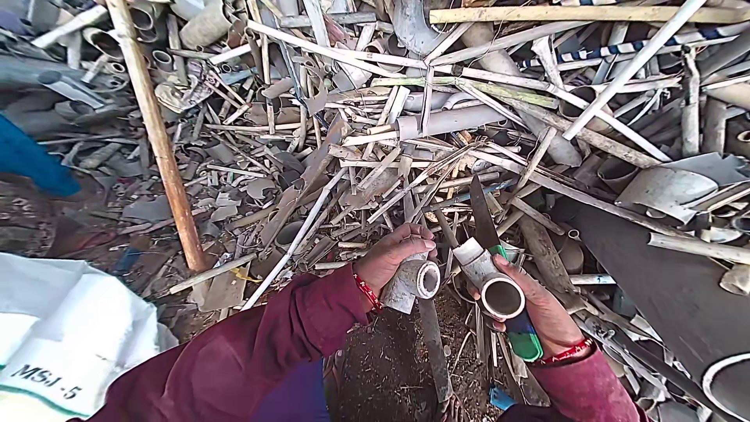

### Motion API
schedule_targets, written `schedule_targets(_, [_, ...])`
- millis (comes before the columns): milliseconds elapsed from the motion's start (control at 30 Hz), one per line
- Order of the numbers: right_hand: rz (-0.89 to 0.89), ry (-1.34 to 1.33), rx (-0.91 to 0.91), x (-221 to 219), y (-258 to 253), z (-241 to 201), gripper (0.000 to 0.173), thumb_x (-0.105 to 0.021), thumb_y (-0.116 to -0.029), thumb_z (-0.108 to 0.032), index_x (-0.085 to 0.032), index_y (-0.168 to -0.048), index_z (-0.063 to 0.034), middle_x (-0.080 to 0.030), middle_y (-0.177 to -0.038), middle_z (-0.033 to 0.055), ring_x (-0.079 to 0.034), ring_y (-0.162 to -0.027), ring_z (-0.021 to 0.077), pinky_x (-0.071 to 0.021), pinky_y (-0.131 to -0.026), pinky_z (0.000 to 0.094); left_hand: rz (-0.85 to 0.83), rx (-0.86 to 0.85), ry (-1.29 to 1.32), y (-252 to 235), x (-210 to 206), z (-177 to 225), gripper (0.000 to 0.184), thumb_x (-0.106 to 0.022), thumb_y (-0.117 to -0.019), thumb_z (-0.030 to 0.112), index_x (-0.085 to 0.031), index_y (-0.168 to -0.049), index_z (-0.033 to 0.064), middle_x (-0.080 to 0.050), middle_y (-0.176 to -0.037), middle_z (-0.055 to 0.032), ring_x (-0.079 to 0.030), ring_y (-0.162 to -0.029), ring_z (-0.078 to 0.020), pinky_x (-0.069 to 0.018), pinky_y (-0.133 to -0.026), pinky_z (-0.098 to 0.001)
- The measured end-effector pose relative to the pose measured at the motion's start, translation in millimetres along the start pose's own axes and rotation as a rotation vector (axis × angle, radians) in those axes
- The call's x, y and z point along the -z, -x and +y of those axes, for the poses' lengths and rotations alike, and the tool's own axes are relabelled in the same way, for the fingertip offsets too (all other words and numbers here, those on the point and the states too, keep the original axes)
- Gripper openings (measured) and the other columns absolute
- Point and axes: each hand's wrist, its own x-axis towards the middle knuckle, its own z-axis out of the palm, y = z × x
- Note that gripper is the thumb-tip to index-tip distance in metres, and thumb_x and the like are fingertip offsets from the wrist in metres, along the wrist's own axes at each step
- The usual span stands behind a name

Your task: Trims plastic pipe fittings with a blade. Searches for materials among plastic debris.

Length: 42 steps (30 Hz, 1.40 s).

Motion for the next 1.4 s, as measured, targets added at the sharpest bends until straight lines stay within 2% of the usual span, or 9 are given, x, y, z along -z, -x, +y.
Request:
schedule_targets(133, [0.025, 0.104, 0.116, -0.9, 1.2, 4.1, 0.028, -0.039, -0.1064, -0.023, -0.062, -0.105, -0.006, -0.071, -0.077, 0.0052, -0.065, -0.052, 0.0064, -0.0524, -0.042, 0.0185, -0.094, -0.046, 0.001, -2.3, 4.1, -1.5, 0.014, -0.045, -0.0996, 0.007, -0.057, -0.097, 0.01, -0.065, -0.079, 0.0027, -0.064, -0.074, -0.0026, -0.0546, -0.07, -0.0174])
schedule_targets(200, [0.039, 0.131, 0.24, -1.2, 2.0, 8.3, 0.02, -0.054, -0.098, -0.023, -0.061, -0.106, -0.0067, -0.073, -0.08, 0.0015, -0.07, -0.064, 0.0056, -0.058, -0.054, 0.0187, -0.121, -0.095, -0.036, -4.1, 6.5, -3.4, 0.012, -0.048, -0.0982, 0.007, -0.059, -0.096, 0.011, -0.065, -0.079, 0.0046, -0.064, -0.075, -0.0013, -0.0543, -0.073, -0.017])
schedule_targets(267, [0.01, 0.162, 0.387, -0.4, 4.3, 11.5, 0.033, -0.073, -0.0886, -0.032, -0.062, -0.108, -0.008, -0.073, -0.085, -0.0038, -0.072, -0.075, 0.0044, -0.0615, -0.069, 0.0208, -0.092, -0.131, -0.098, -3.0, 5.9, -3.5, 0.009, -0.052, -0.0977, 0.007, -0.059, -0.098, 0.0107, -0.066, -0.079, 0.0061, -0.064, -0.076, -0.0003, -0.054, -0.074, -0.0171])
schedule_targets(333, [-0.074, 0.215, 0.51, -1.0, 8.6, 12.1, 0.043, -0.081, -0.0847, -0.04, -0.061, -0.11, -0.0107, -0.072, -0.087, -0.0093, -0.071, -0.079, 0.0016, -0.0612, -0.073, 0.0203, -0.035, -0.139, -0.157, -1.6, 4.0, -2.2, 0.007, -0.054, -0.0974, 0.007, -0.059, -0.101, 0.0097, -0.067, -0.079, 0.006, -0.064, -0.075, 0.0, -0.0542, -0.074, -0.0174])
schedule_targets(600, [-0.112, 0.479, 0.58, -3.3, 5.7, 19.9, 0.045, -0.08, -0.0839, -0.036, -0.059, -0.111, -0.0081, -0.065, -0.086, -0.0127, -0.063, -0.073, -0.0056, -0.0545, -0.064, 0.0121, 0.134, -0.099, -0.19, -0.3, -1.4, -2.5, 0.01, -0.052, -0.1026, 0.007, -0.056, -0.111, 0.0037, -0.064, -0.082, 0.0009, -0.063, -0.075, -0.0039, -0.0538, -0.074, -0.0201])
schedule_targets(733, [0.01, 0.402, 0.463, -6.8, 7.3, 15.6, 0.032, -0.075, -0.0874, -0.023, -0.06, -0.111, -0.0075, -0.068, -0.081, -0.0121, -0.065, -0.066, -0.0047, -0.0552, -0.058, 0.0121, 0.411, 0.113, 0.22, -2.4, -13.5, 5.8, 0.015, -0.048, -0.1063, 0.017, -0.054, -0.113, 0.0058, -0.064, -0.087, -0.0094, -0.066, -0.076, -0.017, -0.0579, -0.067, -0.0322])
schedule_targets(900, [0.153, 0.262, 0.337, -4.6, 0.7, 11.4, 0.018, -0.066, -0.0922, -0.018, -0.062, -0.106, -0.0058, -0.069, -0.073, -0.0049, -0.064, -0.055, 0.0011, -0.0536, -0.049, 0.0154, 0.532, 0.252, 0.432, -11.7, -14.1, 10.8, 0.033, -0.042, -0.1097, 0.026, -0.047, -0.133, 0.0035, -0.061, -0.114, -0.0168, -0.066, -0.098, -0.0246, -0.0575, -0.082, -0.0374])
schedule_targets(1167, [0.04, 0.326, 0.394, -9.1, 4.0, 17.4, 0.028, -0.074, -0.0863, -0.022, -0.061, -0.107, -0.0082, -0.07, -0.079, -0.0101, -0.067, -0.07, -0.0027, -0.0571, -0.064, 0.0141, 0.562, 0.148, 0.389, -11.4, -13.8, 11.8, 0.034, -0.043, -0.1102, 0.026, -0.048, -0.132, 0.0013, -0.061, -0.112, -0.0161, -0.067, -0.094, -0.022, -0.0581, -0.079, -0.0328])
schedule_targets(1400, [0.043, 0.422, 0.381, -10.1, -0.3, 22.6, 0.037, -0.078, -0.0815, -0.024, -0.059, -0.108, -0.0066, -0.066, -0.077, -0.0104, -0.065, -0.066, -0.0036, -0.0554, -0.06, 0.0133, 0.43, -0.06, 0.123, -3.9, -15.2, 1.4, 0.023, -0.044, -0.1094, 0.013, -0.048, -0.129, 0.0016, -0.06, -0.109, -0.0134, -0.066, -0.093, -0.0178, -0.0574, -0.082, -0.0314])
